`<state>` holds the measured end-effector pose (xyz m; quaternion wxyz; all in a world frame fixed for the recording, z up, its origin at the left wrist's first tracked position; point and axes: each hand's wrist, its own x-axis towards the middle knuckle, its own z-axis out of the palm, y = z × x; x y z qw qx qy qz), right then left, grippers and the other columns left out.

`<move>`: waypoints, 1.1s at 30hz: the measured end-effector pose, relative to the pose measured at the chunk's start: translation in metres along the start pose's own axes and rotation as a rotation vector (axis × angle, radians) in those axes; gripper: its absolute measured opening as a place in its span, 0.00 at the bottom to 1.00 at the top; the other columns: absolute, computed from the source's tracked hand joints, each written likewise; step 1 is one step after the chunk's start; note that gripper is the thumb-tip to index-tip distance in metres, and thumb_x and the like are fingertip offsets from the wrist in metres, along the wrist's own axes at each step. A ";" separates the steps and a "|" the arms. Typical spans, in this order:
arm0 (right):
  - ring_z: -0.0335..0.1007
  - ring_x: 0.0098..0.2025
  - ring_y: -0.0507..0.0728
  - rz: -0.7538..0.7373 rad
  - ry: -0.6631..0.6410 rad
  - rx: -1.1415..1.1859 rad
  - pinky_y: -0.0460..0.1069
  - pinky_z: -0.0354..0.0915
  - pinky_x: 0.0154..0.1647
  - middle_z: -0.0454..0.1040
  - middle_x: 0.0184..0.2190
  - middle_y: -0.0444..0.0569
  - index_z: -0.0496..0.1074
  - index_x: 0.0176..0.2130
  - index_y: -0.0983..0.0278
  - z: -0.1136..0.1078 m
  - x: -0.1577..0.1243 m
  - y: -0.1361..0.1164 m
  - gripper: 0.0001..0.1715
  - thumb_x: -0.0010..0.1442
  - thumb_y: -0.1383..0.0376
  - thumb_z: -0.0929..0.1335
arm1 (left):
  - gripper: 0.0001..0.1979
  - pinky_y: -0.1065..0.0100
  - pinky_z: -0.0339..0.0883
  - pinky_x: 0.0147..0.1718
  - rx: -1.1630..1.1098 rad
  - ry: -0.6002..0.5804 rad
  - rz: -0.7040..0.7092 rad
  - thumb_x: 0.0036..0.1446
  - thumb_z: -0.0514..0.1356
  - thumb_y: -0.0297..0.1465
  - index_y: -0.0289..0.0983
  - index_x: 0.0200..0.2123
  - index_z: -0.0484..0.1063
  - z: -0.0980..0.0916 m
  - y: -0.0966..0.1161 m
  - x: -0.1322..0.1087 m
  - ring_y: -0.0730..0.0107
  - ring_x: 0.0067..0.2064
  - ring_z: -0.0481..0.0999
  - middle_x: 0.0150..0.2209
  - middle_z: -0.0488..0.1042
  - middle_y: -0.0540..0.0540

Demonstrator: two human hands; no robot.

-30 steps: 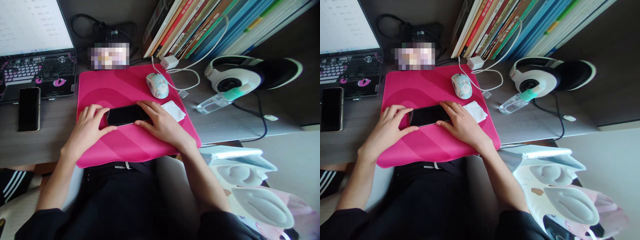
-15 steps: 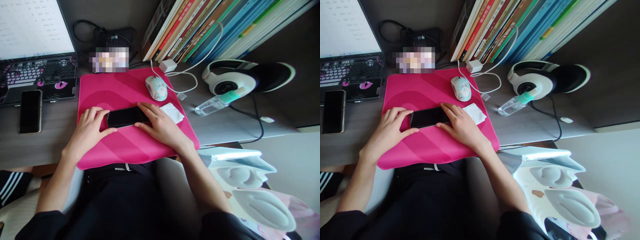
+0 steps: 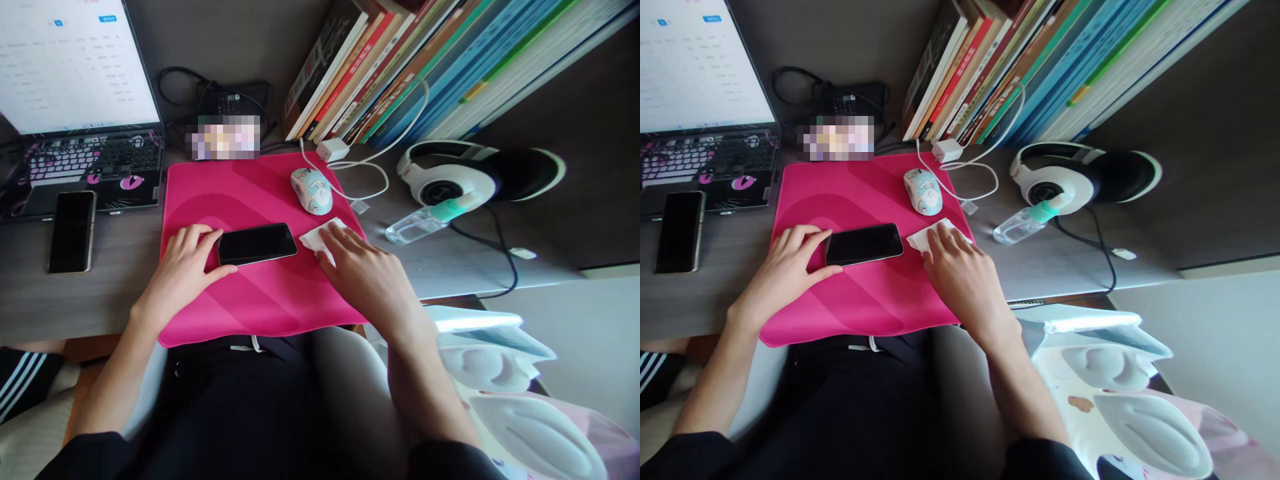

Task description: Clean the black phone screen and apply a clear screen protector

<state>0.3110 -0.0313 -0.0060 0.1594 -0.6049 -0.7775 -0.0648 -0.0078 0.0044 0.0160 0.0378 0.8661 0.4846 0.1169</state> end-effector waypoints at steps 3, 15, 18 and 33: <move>0.84 0.52 0.72 0.012 -0.003 -0.054 0.61 0.79 0.42 0.84 0.55 0.64 0.79 0.55 0.66 -0.002 0.008 -0.004 0.23 0.70 0.73 0.60 | 0.33 0.44 0.66 0.64 0.004 0.008 0.010 0.69 0.63 0.48 0.42 0.71 0.64 0.002 -0.003 0.000 0.44 0.59 0.71 0.60 0.69 0.36; 0.79 0.63 0.66 -0.257 -0.020 0.248 0.61 0.77 0.63 0.78 0.63 0.58 0.78 0.61 0.66 -0.013 0.005 -0.026 0.26 0.71 0.74 0.62 | 0.32 0.44 0.68 0.61 0.038 0.012 0.003 0.70 0.61 0.50 0.42 0.70 0.66 0.003 -0.001 0.002 0.44 0.58 0.72 0.59 0.71 0.36; 0.74 0.67 0.68 -0.270 -0.057 0.230 0.64 0.73 0.69 0.73 0.66 0.65 0.74 0.65 0.73 0.000 0.009 -0.034 0.28 0.70 0.74 0.62 | 0.31 0.45 0.68 0.62 0.040 0.011 0.007 0.70 0.61 0.49 0.41 0.70 0.66 0.003 -0.002 0.001 0.44 0.59 0.72 0.60 0.71 0.36; 0.70 0.70 0.68 -0.288 -0.062 0.170 0.62 0.68 0.73 0.71 0.68 0.68 0.70 0.67 0.78 -0.007 0.000 -0.046 0.28 0.77 0.65 0.60 | 0.31 0.46 0.69 0.60 0.075 0.035 -0.004 0.70 0.61 0.48 0.37 0.68 0.67 0.002 0.004 0.001 0.44 0.57 0.74 0.59 0.72 0.35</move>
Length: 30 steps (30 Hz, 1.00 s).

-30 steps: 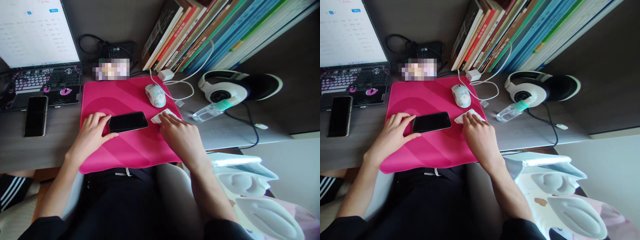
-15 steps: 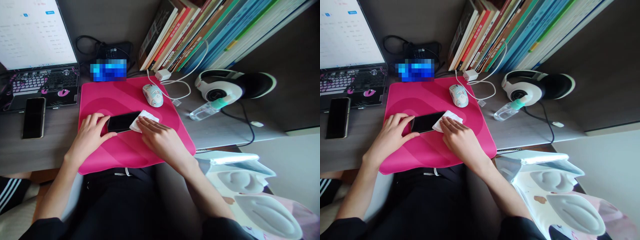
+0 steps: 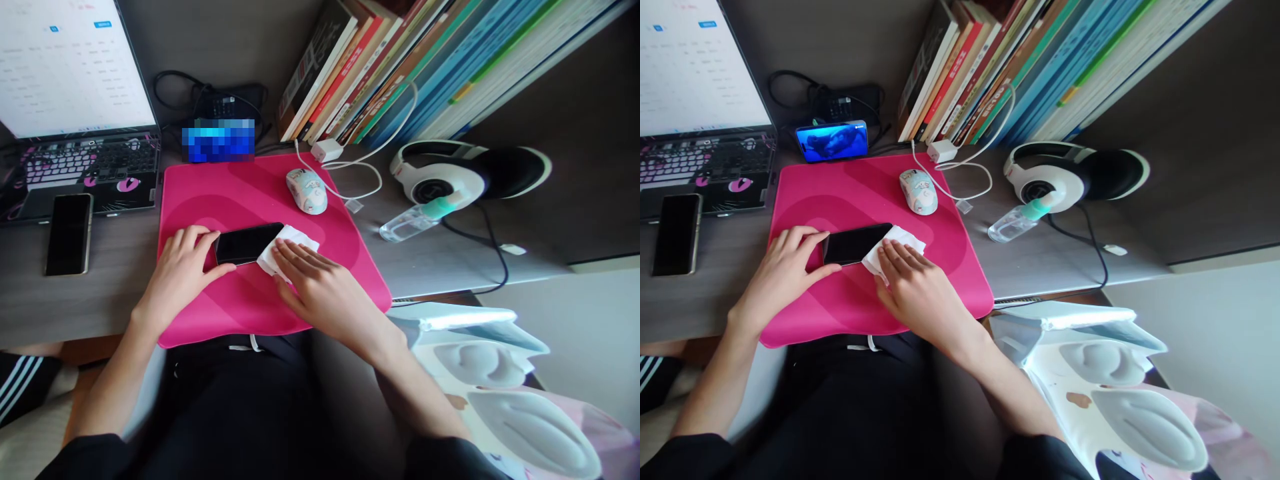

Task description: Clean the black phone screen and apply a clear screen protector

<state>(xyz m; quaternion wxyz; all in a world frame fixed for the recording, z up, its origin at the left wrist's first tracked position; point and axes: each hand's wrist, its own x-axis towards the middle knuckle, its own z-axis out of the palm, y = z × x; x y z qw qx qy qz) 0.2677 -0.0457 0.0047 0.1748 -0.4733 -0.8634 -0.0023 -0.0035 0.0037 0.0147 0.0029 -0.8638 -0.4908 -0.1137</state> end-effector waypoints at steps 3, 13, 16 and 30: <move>0.69 0.71 0.66 -0.002 -0.008 0.034 0.61 0.66 0.74 0.70 0.69 0.66 0.70 0.68 0.77 0.004 0.002 0.001 0.29 0.77 0.65 0.60 | 0.30 0.46 0.69 0.61 -0.022 0.003 0.011 0.70 0.62 0.48 0.38 0.68 0.68 0.001 -0.002 0.000 0.45 0.58 0.73 0.59 0.72 0.36; 0.59 0.76 0.68 0.023 0.003 0.105 0.65 0.61 0.76 0.63 0.73 0.68 0.64 0.72 0.77 0.021 0.019 0.009 0.32 0.77 0.63 0.61 | 0.31 0.46 0.69 0.60 -0.014 0.017 0.007 0.69 0.63 0.49 0.38 0.68 0.67 0.005 -0.005 -0.002 0.45 0.57 0.73 0.59 0.71 0.36; 0.64 0.73 0.70 -0.003 -0.008 0.067 0.64 0.64 0.75 0.65 0.71 0.70 0.66 0.70 0.79 0.011 0.008 -0.005 0.32 0.77 0.62 0.62 | 0.32 0.46 0.69 0.61 -0.012 0.013 0.005 0.68 0.64 0.49 0.37 0.68 0.67 0.005 -0.004 -0.002 0.45 0.58 0.73 0.59 0.71 0.35; 0.55 0.77 0.68 -0.010 0.020 0.143 0.65 0.57 0.78 0.61 0.74 0.70 0.63 0.72 0.80 0.033 0.026 0.007 0.34 0.79 0.58 0.61 | 0.30 0.46 0.68 0.61 -0.045 0.019 0.001 0.70 0.63 0.47 0.38 0.67 0.68 0.005 -0.003 -0.003 0.45 0.57 0.73 0.59 0.71 0.36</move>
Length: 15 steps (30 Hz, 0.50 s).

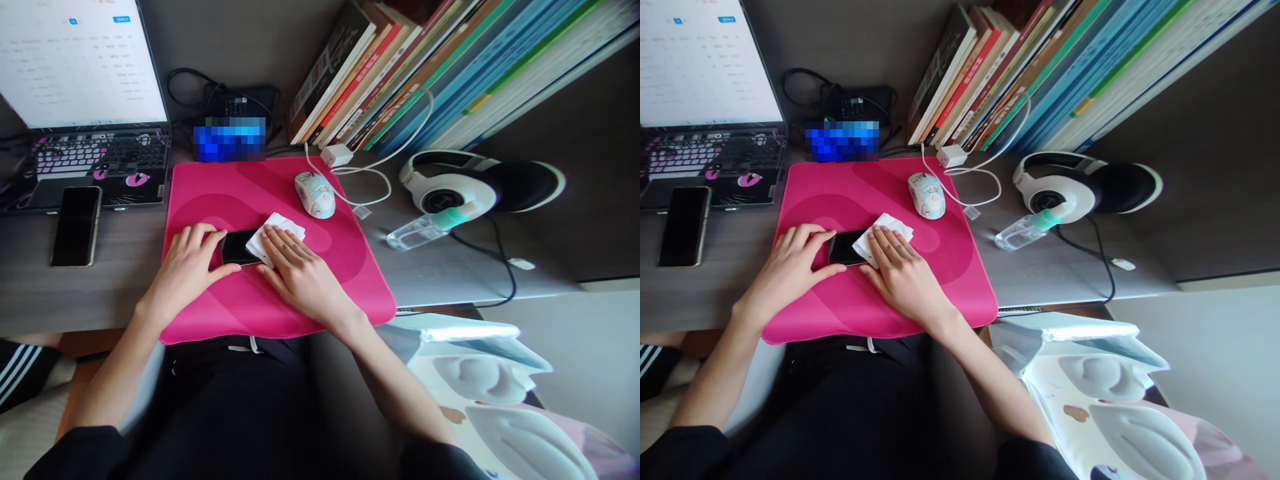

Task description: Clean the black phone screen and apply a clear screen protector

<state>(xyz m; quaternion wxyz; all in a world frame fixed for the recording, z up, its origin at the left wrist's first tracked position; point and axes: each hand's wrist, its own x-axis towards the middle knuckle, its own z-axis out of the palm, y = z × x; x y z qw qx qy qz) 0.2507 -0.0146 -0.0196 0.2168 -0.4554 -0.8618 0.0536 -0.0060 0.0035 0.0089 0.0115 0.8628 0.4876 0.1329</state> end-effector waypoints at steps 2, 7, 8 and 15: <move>0.56 0.77 0.68 0.005 0.001 0.002 0.65 0.57 0.78 0.61 0.73 0.69 0.63 0.72 0.79 0.000 -0.001 0.000 0.35 0.79 0.57 0.61 | 0.29 0.46 0.68 0.61 0.002 0.002 0.000 0.70 0.62 0.48 0.39 0.67 0.68 0.000 0.000 0.000 0.45 0.57 0.73 0.59 0.71 0.36; 0.56 0.77 0.67 0.014 0.006 0.021 0.66 0.58 0.78 0.63 0.73 0.67 0.63 0.73 0.75 -0.001 -0.001 -0.002 0.34 0.78 0.57 0.62 | 0.30 0.47 0.68 0.61 0.029 -0.007 0.010 0.70 0.63 0.48 0.36 0.66 0.67 0.000 0.001 0.000 0.46 0.57 0.72 0.59 0.71 0.35; 0.56 0.77 0.68 0.011 0.009 0.018 0.66 0.58 0.78 0.63 0.73 0.68 0.63 0.72 0.76 -0.001 -0.001 -0.002 0.34 0.78 0.57 0.62 | 0.30 0.47 0.68 0.61 0.029 -0.008 0.009 0.70 0.63 0.48 0.36 0.66 0.67 0.001 0.001 0.000 0.45 0.57 0.72 0.59 0.71 0.35; 0.57 0.77 0.67 0.015 0.027 0.004 0.67 0.60 0.77 0.63 0.73 0.64 0.62 0.74 0.71 0.000 -0.002 -0.002 0.33 0.78 0.58 0.62 | 0.30 0.45 0.68 0.61 -0.002 -0.003 0.004 0.70 0.62 0.48 0.40 0.68 0.66 0.001 0.000 0.000 0.44 0.58 0.72 0.59 0.71 0.36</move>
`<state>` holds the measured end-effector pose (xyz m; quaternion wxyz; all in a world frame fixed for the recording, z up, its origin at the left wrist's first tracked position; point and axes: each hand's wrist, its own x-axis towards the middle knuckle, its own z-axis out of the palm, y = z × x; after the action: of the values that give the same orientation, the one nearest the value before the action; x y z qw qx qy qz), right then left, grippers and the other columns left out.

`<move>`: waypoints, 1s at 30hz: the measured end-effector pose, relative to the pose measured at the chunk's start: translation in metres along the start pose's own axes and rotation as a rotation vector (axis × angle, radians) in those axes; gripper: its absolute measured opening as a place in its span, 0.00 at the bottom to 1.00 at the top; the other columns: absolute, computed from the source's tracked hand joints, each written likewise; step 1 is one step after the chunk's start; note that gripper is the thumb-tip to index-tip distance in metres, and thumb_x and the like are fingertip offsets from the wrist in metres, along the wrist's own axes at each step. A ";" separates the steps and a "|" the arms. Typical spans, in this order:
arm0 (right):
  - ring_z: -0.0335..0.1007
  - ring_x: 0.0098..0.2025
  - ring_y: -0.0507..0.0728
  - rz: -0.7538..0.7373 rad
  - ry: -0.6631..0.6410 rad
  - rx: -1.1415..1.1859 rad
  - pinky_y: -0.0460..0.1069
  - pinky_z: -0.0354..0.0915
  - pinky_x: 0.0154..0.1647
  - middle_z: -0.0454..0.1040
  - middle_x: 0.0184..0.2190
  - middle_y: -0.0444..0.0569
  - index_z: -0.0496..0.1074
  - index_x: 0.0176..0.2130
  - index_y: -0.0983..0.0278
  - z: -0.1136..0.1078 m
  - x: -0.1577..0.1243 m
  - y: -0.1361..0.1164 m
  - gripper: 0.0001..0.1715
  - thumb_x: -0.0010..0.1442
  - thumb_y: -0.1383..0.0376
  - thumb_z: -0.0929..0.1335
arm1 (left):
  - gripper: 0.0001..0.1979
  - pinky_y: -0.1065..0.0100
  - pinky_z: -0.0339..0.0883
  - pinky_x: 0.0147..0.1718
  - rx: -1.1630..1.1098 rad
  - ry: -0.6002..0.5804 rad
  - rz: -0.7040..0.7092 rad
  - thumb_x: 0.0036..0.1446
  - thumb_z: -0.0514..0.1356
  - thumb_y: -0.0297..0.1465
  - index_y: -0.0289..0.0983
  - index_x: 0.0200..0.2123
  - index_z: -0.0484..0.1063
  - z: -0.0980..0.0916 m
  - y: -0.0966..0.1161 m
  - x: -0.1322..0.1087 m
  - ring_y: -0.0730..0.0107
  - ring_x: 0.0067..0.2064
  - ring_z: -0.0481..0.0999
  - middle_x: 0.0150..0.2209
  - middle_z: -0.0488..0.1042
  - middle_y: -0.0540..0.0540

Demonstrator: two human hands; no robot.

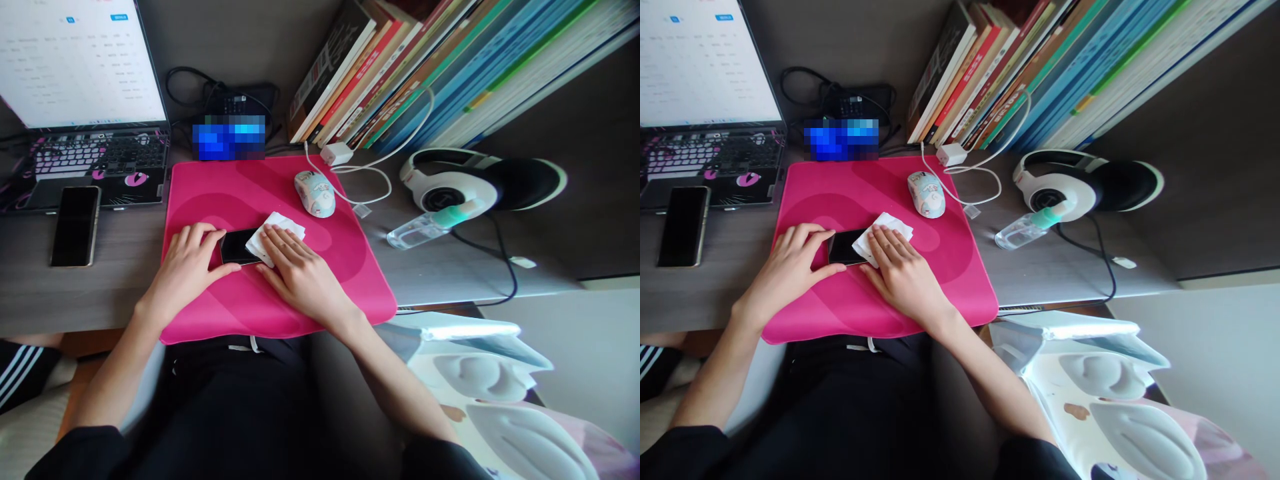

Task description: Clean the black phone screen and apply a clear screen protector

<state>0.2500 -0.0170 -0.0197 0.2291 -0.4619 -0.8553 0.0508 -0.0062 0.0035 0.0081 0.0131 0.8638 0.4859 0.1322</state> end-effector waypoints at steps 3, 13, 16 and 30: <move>0.63 0.74 0.69 0.006 0.020 -0.051 0.67 0.64 0.75 0.67 0.71 0.66 0.66 0.72 0.73 -0.002 -0.002 -0.006 0.32 0.78 0.58 0.63 | 0.30 0.46 0.68 0.61 0.020 -0.003 -0.004 0.70 0.62 0.48 0.39 0.67 0.66 -0.001 0.000 0.000 0.44 0.58 0.72 0.59 0.71 0.35; 0.71 0.69 0.68 -0.043 0.035 -0.082 0.63 0.70 0.71 0.72 0.67 0.66 0.72 0.66 0.75 -0.008 -0.006 -0.014 0.29 0.78 0.58 0.64 | 0.30 0.46 0.68 0.61 0.007 -0.016 -0.008 0.70 0.62 0.48 0.38 0.67 0.67 -0.001 0.001 0.000 0.45 0.58 0.72 0.60 0.71 0.35; 0.67 0.72 0.66 -0.024 0.022 -0.020 0.64 0.66 0.74 0.69 0.70 0.63 0.70 0.69 0.71 -0.006 -0.003 -0.004 0.30 0.79 0.57 0.63 | 0.30 0.45 0.68 0.60 0.000 -0.015 -0.009 0.70 0.62 0.48 0.39 0.68 0.66 -0.001 0.001 0.000 0.44 0.58 0.71 0.60 0.71 0.35; 0.67 0.72 0.70 -0.023 -0.029 -0.070 0.65 0.68 0.73 0.69 0.69 0.69 0.69 0.70 0.75 -0.014 -0.014 -0.029 0.34 0.77 0.54 0.65 | 0.31 0.47 0.67 0.62 0.017 -0.017 -0.009 0.70 0.63 0.48 0.38 0.68 0.66 -0.001 0.001 0.000 0.45 0.58 0.72 0.60 0.71 0.35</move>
<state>0.2411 -0.0465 -0.0034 0.2012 -0.4590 -0.8650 0.0250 -0.0058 0.0027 0.0091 0.0107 0.8630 0.4905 0.1206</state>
